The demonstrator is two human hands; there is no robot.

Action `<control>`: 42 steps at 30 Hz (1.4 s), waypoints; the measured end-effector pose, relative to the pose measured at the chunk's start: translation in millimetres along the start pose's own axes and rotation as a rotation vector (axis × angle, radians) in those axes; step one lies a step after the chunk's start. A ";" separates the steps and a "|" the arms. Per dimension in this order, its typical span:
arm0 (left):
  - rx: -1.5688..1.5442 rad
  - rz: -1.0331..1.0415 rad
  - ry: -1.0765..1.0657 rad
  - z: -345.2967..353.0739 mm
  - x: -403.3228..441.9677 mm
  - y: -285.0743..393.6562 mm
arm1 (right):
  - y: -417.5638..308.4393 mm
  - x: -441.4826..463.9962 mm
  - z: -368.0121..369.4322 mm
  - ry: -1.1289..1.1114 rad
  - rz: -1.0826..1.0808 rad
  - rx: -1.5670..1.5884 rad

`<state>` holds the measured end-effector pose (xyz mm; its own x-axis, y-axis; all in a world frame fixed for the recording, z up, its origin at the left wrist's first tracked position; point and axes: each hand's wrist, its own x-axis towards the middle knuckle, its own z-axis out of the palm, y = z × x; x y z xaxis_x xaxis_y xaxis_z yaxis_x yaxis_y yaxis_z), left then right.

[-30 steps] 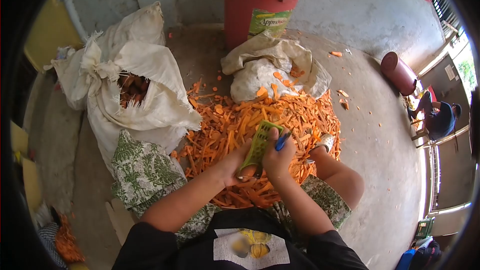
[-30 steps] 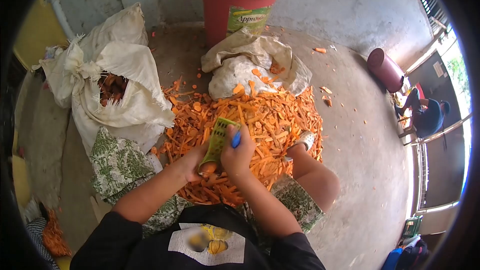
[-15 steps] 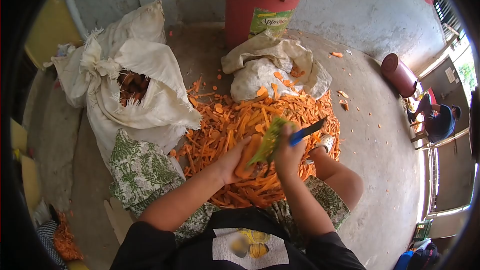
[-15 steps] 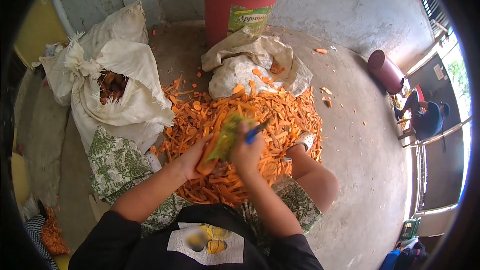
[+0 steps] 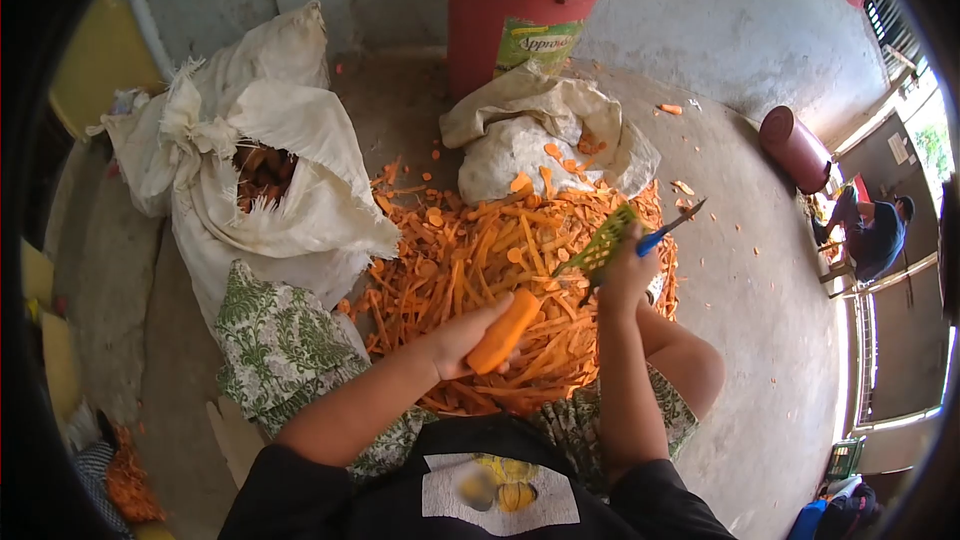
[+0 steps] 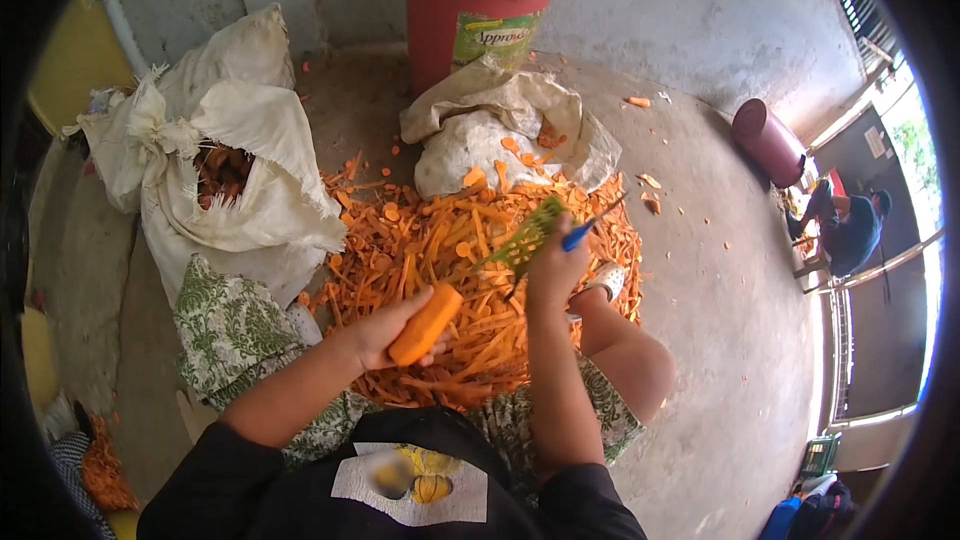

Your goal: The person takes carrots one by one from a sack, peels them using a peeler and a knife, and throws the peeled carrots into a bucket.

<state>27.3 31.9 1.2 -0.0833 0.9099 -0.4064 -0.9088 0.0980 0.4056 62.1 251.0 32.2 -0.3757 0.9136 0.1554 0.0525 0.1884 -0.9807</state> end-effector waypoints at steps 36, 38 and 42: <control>1.284 0.727 0.569 26.1 -21.2 32.7 | -20.2 -68.2 -7.2 -1.017 -0.332 -0.709; 1.363 0.837 0.546 25.4 -20.7 30.1 | -14.5 -69.3 -7.0 -0.988 -0.317 -0.640; 1.409 0.929 0.488 22.0 -21.3 29.0 | -2.8 -69.5 -0.7 -0.966 -0.229 -0.646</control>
<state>11.7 24.3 39.6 -0.6665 0.6944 0.2712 0.5000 0.1465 0.8535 88.6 187.2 24.3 -0.9658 0.2365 -0.1061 0.2466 0.7124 -0.6570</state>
